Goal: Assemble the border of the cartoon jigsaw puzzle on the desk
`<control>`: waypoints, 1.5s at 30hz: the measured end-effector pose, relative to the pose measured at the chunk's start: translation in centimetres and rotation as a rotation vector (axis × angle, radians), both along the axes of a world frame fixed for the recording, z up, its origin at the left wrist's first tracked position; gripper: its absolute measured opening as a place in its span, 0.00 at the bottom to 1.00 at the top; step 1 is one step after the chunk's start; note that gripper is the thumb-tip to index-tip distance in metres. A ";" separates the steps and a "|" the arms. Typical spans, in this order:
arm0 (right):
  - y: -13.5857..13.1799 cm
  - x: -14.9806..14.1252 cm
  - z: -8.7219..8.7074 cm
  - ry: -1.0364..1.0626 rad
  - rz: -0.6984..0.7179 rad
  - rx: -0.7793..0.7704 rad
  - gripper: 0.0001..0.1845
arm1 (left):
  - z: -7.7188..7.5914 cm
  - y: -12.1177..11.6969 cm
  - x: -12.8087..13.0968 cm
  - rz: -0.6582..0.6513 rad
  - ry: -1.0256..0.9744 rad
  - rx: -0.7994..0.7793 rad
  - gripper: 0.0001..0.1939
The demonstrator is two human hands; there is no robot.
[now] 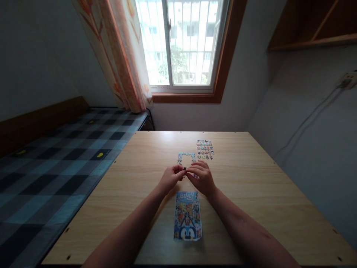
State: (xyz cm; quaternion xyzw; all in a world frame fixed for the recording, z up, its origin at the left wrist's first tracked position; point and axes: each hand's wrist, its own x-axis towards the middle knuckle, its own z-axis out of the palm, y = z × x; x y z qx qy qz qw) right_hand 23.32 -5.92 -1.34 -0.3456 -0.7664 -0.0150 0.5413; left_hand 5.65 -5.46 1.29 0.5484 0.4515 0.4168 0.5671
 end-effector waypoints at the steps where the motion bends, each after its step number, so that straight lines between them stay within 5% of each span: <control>1: 0.0 0.0 0.0 -0.006 0.001 0.000 0.03 | 0.0 -0.1 -0.1 -0.007 0.012 0.010 0.19; 11: -0.2 -0.1 0.3 -0.058 0.034 -0.014 0.07 | 0.8 -0.6 -0.8 -0.044 0.140 0.094 0.23; 39: 0.0 0.3 0.5 -0.020 0.085 -0.077 0.06 | 0.0 -0.1 -0.9 -0.039 0.227 0.062 0.19; 45: 0.5 1.0 0.3 0.024 0.066 -0.199 0.05 | 0.0 0.1 -1.9 0.135 0.467 0.293 0.15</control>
